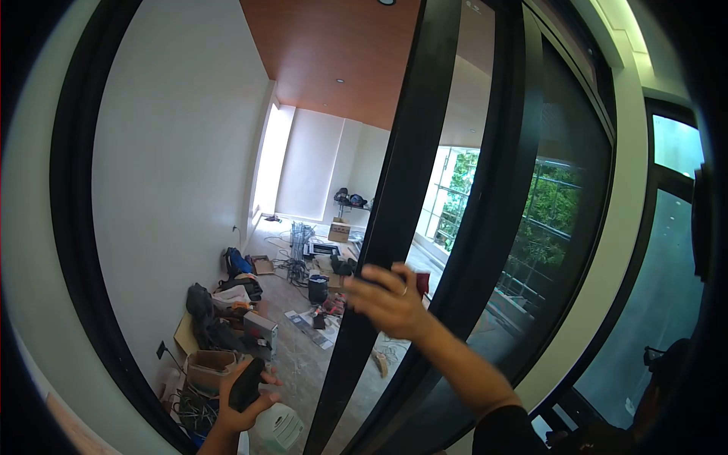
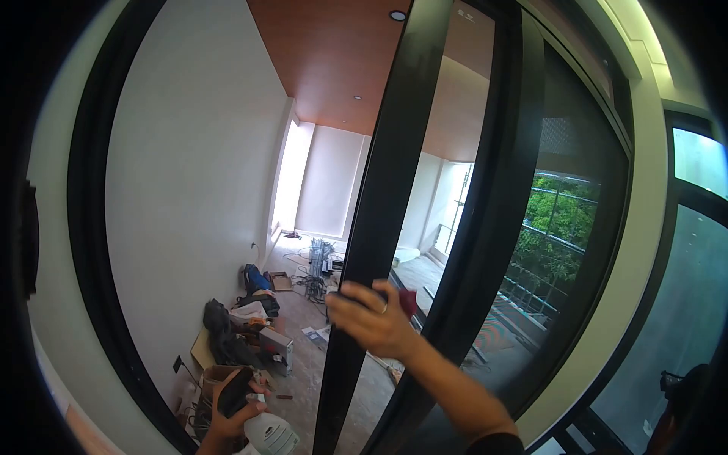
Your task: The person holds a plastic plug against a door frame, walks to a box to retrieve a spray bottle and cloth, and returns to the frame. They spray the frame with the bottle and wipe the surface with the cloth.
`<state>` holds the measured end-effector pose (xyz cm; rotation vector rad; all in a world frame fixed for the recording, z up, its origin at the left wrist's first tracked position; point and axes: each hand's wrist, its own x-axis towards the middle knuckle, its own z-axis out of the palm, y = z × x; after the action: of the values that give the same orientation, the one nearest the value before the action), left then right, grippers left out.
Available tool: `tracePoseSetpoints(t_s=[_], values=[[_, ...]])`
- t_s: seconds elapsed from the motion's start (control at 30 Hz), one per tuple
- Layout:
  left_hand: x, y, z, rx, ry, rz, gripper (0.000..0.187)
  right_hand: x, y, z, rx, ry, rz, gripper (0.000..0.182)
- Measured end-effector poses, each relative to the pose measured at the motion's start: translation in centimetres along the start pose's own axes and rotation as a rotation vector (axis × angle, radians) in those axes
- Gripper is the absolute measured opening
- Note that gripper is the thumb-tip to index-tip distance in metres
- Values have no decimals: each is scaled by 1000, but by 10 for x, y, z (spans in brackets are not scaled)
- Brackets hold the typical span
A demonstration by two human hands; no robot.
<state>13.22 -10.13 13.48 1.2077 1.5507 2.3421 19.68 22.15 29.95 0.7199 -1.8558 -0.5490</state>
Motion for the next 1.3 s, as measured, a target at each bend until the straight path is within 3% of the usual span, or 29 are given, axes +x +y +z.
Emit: tracePoseSetpoints(t_s=[0.13, 0.2, 0.27, 0.37, 0.43, 0.5, 0.63, 0.67, 0.7, 0.73, 0.8, 0.87, 0.9, 0.93, 0.97, 1.03, 1.07, 1.13, 1.17, 1.2, 1.23, 1.3], values=[[36, 54, 29, 31, -95, 96, 49, -15, -54, -13, 226, 86, 285, 13], [65, 91, 50, 66, -3, 83, 37, -20, -66, -21, 325, 153, 437, 13], [94, 139, 63, 89, -118, 103, 51, -28, -74, -33, 380, 172, 548, 13], [133, 178, 80, 247, -125, 299, 37, -52, -97, -33, 608, 233, 779, 13], [158, 199, 94, 355, -72, 487, 26, -73, -119, -30, 705, 202, 916, 14], [179, 225, 109, 116, -104, 404, 23, -101, -141, -24, 795, 148, 1000, 16], [223, 262, 116, 273, -111, 497, 18, -127, -155, -30, 922, 37, 1072, 19], [188, 273, 103, 298, -86, 517, 17, -112, -183, -47, 945, 12, 1091, 20], [178, 275, 107, 316, -71, 535, 17, -92, -168, -58, 985, 33, 1192, 28], [168, 267, 111, 330, -56, 532, 17, -71, -156, -55, 927, 306, 1118, 48], [131, 216, 115, 418, 69, 464, 16, 2, -144, -65, 1709, 565, 1287, 75], [83, 162, 115, 488, 108, 341, 14, 20, -166, -39, 1984, 906, 1350, 59], [70, 136, 117, 318, 66, 295, 15, 7, -171, -41, 2076, 966, 1417, 57], [58, 122, 104, 518, 25, 231, 20, -7, -163, -43, 2181, 1007, 1438, 55], [45, 96, 96, 492, 37, 303, 26, -15, -165, -43, 2290, 1047, 1468, 53], [3, 92, 96, 579, -65, 30, 28, -8, -192, -51, 2077, 975, 1647, 32], [-16, 83, 101, 439, -60, -8, 26, -16, -219, -45, 1819, 734, 1549, 28], [-47, 65, 91, 253, -122, -158, 22, -32, -268, -46, 1462, 584, 1439, 23], [-55, 44, 91, 204, -124, -239, 27, -49, -278, -49, 1363, 640, 1440, 22], [-62, 25, 82, 154, -221, -274, 32, -65, -287, -52, 1387, 636, 1572, 23], [-72, 13, 85, 30, -179, -421, 38, -82, -296, -53, 1413, 644, 1692, 24], [-82, -9, 97, 5, -168, -446, 41, -96, -320, -38, 1255, 847, 1883, 24]])
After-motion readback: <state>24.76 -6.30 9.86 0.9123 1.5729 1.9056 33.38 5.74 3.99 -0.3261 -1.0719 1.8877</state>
